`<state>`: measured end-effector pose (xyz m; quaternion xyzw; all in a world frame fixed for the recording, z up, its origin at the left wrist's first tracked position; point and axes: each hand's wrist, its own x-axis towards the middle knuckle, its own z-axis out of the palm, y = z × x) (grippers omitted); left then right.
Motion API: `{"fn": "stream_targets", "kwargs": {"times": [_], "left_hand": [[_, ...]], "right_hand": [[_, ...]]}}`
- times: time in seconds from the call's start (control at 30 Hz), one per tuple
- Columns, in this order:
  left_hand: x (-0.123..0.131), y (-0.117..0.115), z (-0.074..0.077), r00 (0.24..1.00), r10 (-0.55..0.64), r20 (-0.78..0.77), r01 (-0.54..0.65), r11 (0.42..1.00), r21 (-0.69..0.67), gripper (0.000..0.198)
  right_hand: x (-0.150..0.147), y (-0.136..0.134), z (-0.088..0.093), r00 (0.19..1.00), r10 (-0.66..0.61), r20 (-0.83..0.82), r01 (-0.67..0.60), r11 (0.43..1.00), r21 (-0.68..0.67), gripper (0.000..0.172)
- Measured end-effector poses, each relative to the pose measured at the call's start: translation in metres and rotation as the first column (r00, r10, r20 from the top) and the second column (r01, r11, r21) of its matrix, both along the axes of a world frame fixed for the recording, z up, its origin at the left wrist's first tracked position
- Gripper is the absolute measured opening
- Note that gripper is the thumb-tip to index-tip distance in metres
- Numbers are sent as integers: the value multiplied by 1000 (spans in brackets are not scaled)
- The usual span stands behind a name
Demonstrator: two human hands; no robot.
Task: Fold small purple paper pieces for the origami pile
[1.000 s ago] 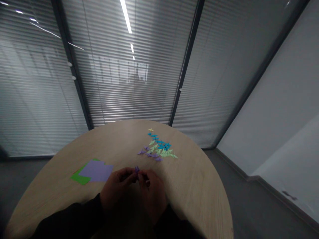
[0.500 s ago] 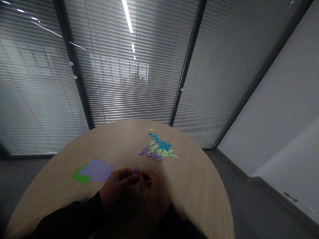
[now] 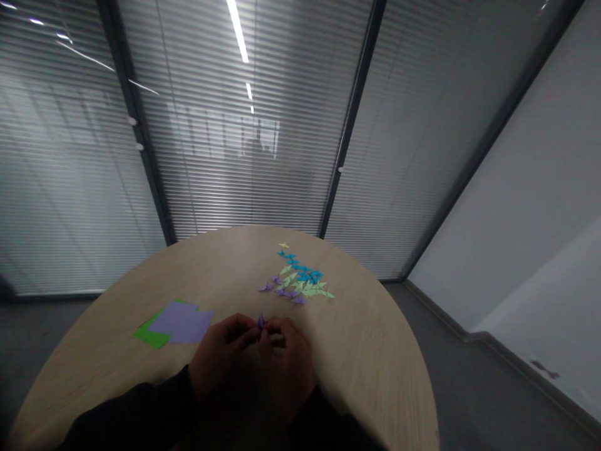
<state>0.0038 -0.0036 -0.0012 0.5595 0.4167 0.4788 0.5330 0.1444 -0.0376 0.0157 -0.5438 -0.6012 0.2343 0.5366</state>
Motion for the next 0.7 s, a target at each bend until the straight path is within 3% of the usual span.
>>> {"fn": "stream_targets", "kwargs": {"times": [0.23, 0.43, 0.6, 0.7], "left_hand": [[2, 0, 0, 1000, -9, 17, 10, 999, -36, 26], [2, 0, -7, 999, 22, 40, -23, 1000, 14, 29], [3, -1, -4, 996, 31, 89, -38, 997, 70, 30], [4, -1, -3, 991, 18, 131, -22, 999, 32, 31]], "right_hand": [[-2, -2, 3, 1000, -7, 12, 6, 999, 51, 15], [-6, -3, 2, 994, -107, -14, 106, 992, -70, 13], [-2, 1, -1, 983, -1, -185, -36, 980, -196, 24], [-2, 2, 0, 974, -16, -228, -38, 972, -230, 24]]}}
